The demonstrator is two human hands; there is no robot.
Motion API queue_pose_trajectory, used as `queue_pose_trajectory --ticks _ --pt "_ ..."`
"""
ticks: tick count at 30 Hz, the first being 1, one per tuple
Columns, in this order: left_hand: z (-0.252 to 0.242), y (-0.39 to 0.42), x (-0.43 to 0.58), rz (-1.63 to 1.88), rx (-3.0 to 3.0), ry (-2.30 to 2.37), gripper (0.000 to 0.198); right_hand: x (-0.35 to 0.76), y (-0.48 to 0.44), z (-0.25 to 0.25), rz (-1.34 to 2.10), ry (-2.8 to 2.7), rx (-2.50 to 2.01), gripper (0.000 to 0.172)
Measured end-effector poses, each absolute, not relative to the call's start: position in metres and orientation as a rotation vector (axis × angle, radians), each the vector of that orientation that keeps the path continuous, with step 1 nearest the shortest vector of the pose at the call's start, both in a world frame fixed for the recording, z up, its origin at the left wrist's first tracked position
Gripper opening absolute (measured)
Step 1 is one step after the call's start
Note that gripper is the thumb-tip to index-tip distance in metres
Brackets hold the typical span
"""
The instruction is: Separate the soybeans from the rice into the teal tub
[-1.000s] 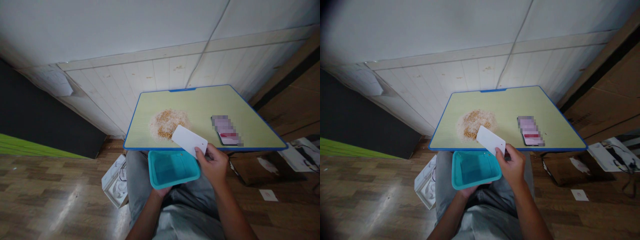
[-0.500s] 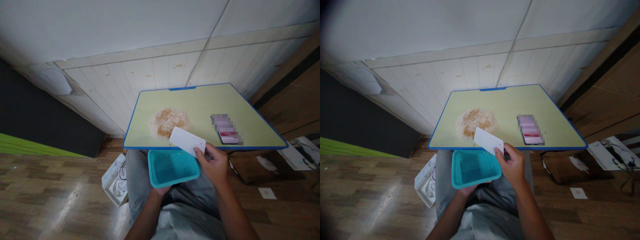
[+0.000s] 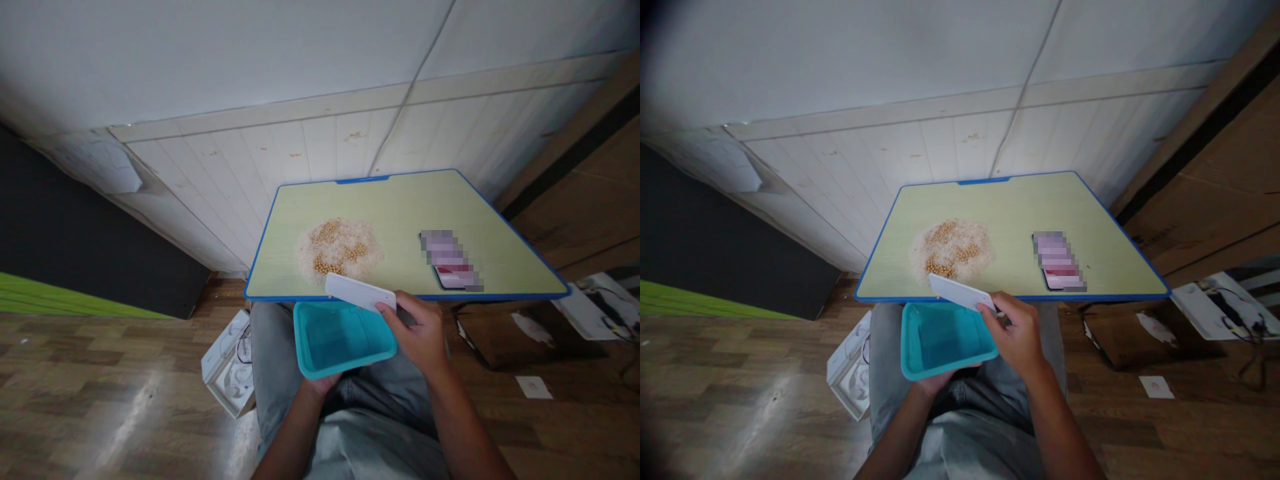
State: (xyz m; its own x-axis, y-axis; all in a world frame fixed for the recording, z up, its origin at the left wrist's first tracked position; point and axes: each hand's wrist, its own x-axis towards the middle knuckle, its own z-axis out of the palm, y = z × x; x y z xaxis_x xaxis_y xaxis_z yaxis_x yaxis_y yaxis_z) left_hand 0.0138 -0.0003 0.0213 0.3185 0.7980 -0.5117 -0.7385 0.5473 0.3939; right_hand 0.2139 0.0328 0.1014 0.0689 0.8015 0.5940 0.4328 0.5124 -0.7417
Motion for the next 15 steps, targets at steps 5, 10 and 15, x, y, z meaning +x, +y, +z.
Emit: queue_pose_trajectory --ticks 5,10,15 --pt "0.004 0.001 0.009 0.969 0.058 0.688 0.063 0.220 0.031 0.091 0.310 -1.466 -1.202 0.019" --pt "-0.020 0.000 0.003 0.994 0.019 0.675 0.065 0.226 0.032 0.077 0.264 -1.225 -1.287 0.014" --pt "-0.026 -0.002 0.002 1.012 0.044 0.674 0.061 0.220 0.031 0.081 0.278 -1.292 -1.293 0.011"
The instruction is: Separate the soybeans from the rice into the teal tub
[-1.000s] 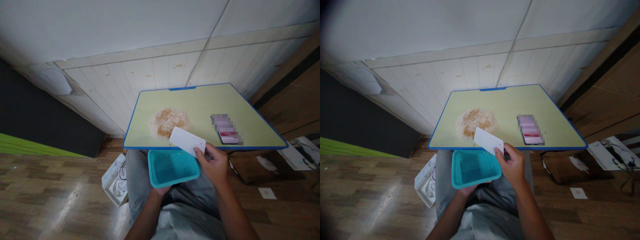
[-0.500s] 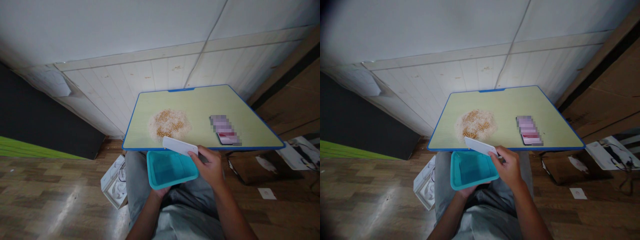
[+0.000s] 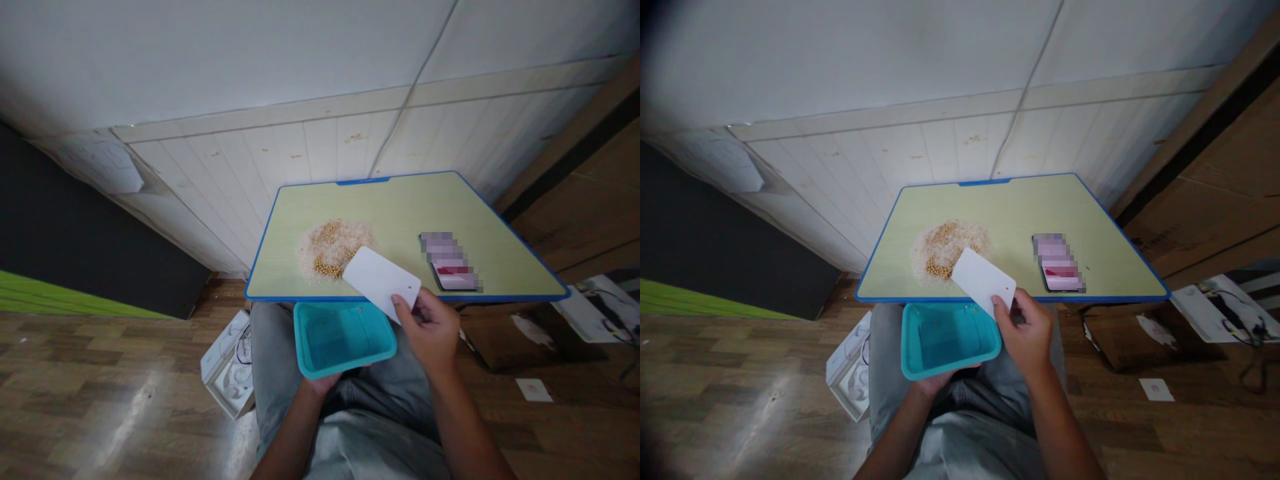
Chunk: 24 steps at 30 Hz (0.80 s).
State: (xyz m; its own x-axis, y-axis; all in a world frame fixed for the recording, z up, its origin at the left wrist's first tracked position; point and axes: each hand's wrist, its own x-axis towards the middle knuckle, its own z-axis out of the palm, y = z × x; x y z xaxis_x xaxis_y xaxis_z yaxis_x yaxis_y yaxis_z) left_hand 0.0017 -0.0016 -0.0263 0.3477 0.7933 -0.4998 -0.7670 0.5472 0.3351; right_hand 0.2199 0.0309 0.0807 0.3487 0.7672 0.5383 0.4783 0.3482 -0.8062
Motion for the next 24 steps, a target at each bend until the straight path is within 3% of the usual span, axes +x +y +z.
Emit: queue_pose_trajectory --ticks 14,24 --pt "-0.056 0.003 -0.012 0.894 0.144 0.431 0.077 0.211 0.030 0.081 0.307 -1.356 -1.359 0.014" --pt "-0.024 -0.006 0.002 1.008 0.108 0.733 0.071 0.236 0.033 0.062 0.290 -1.235 -1.441 0.022"
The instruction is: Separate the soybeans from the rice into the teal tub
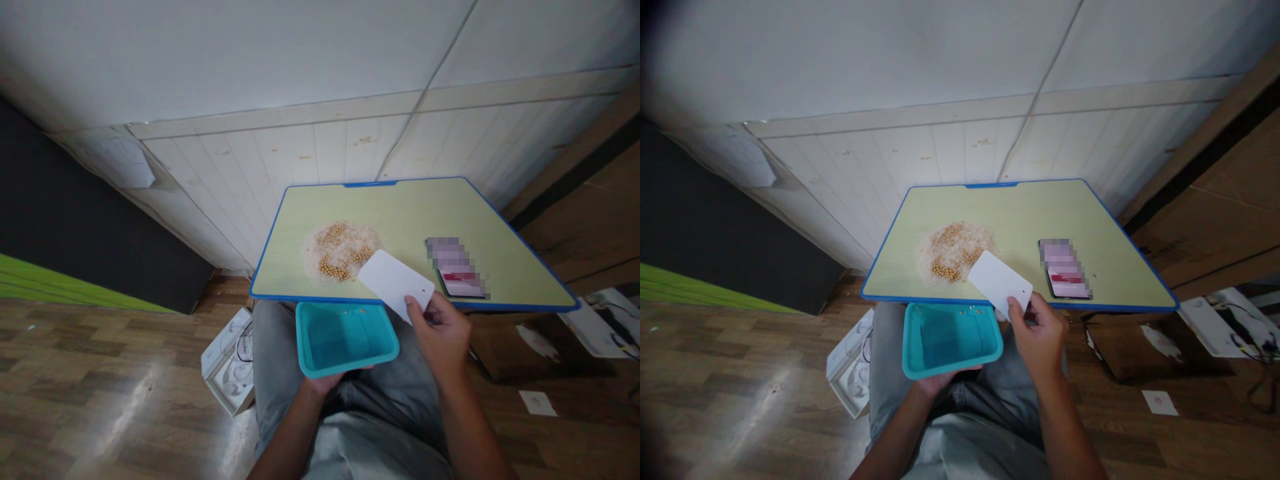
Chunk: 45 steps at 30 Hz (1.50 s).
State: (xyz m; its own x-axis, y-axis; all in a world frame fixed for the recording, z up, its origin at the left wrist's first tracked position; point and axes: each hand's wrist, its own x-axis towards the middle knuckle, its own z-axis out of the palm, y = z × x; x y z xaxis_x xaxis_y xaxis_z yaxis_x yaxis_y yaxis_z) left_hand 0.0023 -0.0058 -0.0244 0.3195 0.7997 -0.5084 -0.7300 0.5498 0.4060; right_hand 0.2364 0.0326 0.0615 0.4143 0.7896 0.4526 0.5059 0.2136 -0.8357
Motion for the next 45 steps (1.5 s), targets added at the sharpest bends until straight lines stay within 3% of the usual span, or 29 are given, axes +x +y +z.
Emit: queue_pose_trajectory --ticks 12,45 --pt "0.000 -0.003 0.005 0.978 0.071 0.745 0.067 0.223 0.032 0.062 0.288 -1.209 -1.387 0.022" --pt "0.000 0.000 0.007 0.988 0.024 0.801 0.065 0.221 0.031 0.075 0.288 -1.362 -1.319 0.024"
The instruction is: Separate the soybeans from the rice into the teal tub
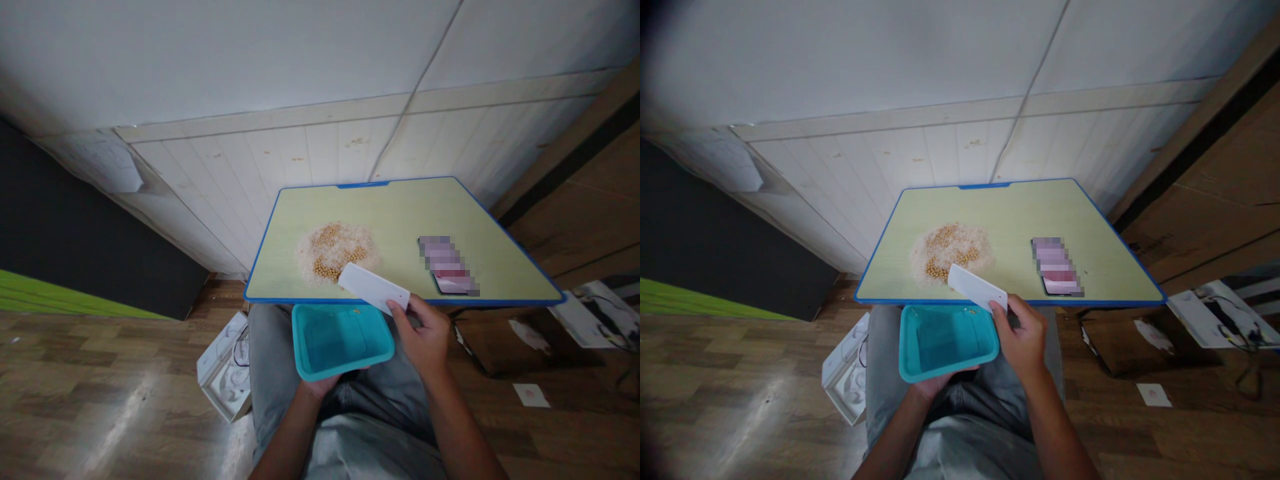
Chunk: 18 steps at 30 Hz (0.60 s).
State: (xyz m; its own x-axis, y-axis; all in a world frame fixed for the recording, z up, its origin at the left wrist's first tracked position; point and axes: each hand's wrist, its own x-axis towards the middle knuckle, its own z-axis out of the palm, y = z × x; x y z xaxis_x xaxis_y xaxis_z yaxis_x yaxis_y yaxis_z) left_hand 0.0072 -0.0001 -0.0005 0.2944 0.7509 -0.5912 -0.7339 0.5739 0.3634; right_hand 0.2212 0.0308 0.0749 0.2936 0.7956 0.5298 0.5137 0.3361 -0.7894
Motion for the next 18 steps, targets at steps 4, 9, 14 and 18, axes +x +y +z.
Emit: queue_pose_trajectory --ticks 4,9,14,18 --pt "-0.001 0.000 0.007 0.988 0.064 0.792 0.074 0.221 0.031 0.078 0.303 -1.394 -1.309 0.024" --pt "0.004 0.001 0.006 0.957 0.128 0.790 0.070 0.218 0.031 0.083 0.328 -1.436 -1.274 0.024" --pt "0.004 0.003 0.006 0.923 0.201 0.738 0.076 0.215 0.030 0.091 0.364 -1.488 -1.201 0.024" --pt "-0.011 0.000 0.004 0.945 0.187 0.738 0.071 0.216 0.030 0.087 0.358 -1.486 -1.193 0.021"
